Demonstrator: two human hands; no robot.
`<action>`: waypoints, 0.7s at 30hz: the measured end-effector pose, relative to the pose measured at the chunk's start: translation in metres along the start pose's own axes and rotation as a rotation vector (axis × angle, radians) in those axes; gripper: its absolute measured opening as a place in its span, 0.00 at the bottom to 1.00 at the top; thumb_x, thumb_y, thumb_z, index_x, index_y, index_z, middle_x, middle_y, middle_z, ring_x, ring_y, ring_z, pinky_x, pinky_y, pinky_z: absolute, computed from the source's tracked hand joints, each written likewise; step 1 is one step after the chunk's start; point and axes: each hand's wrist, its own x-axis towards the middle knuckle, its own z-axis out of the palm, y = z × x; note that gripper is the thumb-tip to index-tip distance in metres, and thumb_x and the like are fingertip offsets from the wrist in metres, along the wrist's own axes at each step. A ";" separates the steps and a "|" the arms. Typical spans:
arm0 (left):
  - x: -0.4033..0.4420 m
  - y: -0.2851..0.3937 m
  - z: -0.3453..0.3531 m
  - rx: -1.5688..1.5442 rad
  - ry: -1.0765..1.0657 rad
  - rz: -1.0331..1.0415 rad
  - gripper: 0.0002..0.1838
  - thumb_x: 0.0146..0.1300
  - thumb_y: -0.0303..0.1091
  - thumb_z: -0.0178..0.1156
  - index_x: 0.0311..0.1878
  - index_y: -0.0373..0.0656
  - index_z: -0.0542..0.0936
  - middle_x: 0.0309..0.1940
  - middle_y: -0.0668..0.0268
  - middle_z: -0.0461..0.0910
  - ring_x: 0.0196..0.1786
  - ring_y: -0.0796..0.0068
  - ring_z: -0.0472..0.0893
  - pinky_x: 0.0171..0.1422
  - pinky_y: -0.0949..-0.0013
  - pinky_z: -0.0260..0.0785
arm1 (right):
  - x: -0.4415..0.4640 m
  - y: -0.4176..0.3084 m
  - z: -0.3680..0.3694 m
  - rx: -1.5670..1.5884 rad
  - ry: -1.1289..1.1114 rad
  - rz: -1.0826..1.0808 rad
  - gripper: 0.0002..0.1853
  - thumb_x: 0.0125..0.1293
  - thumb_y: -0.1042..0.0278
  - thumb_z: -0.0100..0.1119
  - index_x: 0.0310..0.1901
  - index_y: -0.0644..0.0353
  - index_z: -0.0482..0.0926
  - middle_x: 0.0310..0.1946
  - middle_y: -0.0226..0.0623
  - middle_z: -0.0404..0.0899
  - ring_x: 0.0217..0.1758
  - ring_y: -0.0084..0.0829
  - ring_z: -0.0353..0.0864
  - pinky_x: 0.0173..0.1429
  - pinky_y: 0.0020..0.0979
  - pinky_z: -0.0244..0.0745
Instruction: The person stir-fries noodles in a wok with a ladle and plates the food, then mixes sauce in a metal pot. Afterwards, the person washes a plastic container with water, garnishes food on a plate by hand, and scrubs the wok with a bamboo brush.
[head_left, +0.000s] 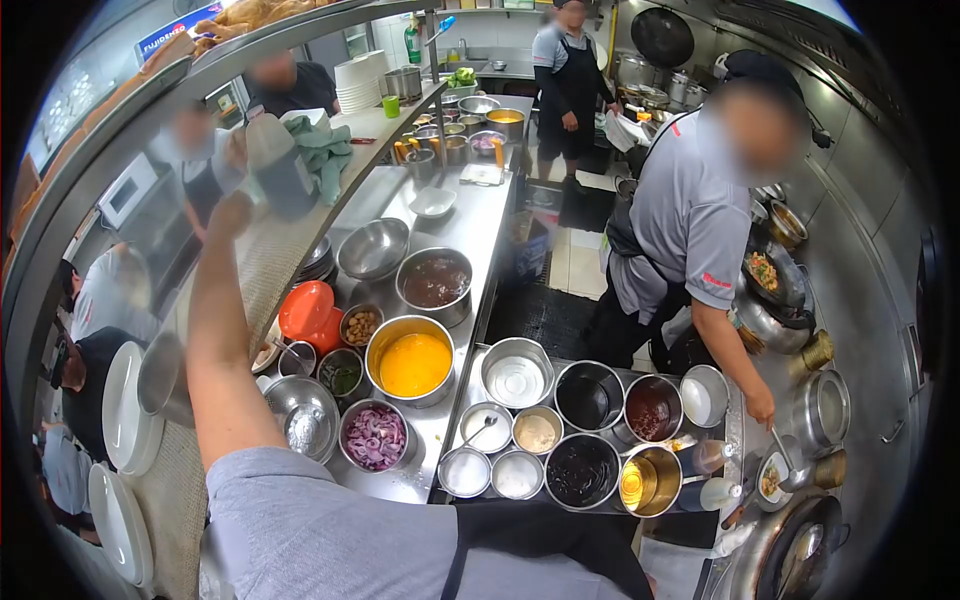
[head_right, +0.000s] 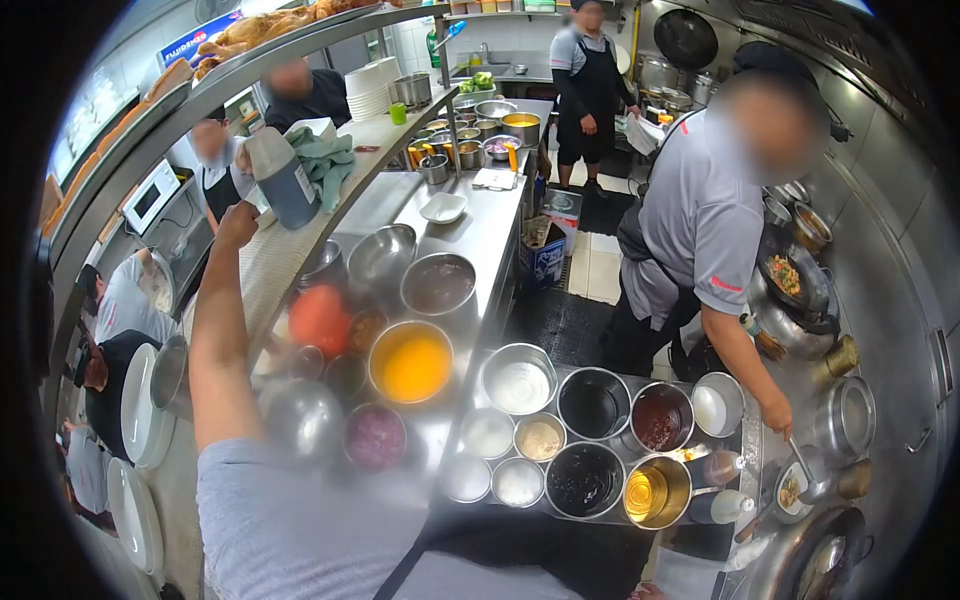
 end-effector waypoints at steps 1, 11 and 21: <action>0.001 0.003 -0.004 -0.018 -0.005 -0.029 0.16 0.47 0.23 0.60 0.42 0.41 0.84 0.40 0.48 0.83 0.48 0.50 0.82 0.54 0.56 0.73 | 0.000 -0.011 0.003 -0.052 0.034 -0.001 0.19 0.72 0.59 0.53 0.61 0.55 0.70 0.35 0.31 0.78 0.33 0.25 0.78 0.38 0.31 0.75; 0.015 -0.028 -0.037 -0.167 0.199 0.060 0.18 0.44 0.25 0.64 0.43 0.36 0.80 0.40 0.49 0.83 0.46 0.49 0.82 0.51 0.58 0.74 | -0.022 -0.059 0.018 -0.303 0.159 0.018 0.19 0.69 0.66 0.50 0.60 0.55 0.70 0.33 0.34 0.79 0.30 0.27 0.79 0.33 0.32 0.75; -0.012 -0.041 -0.120 -0.263 0.277 -0.364 0.23 0.52 0.34 0.66 0.52 0.33 0.79 0.42 0.51 0.83 0.45 0.59 0.82 0.53 0.64 0.72 | -0.026 -0.066 0.026 -0.419 0.136 0.021 0.20 0.66 0.72 0.47 0.60 0.54 0.70 0.32 0.36 0.79 0.27 0.29 0.80 0.28 0.32 0.74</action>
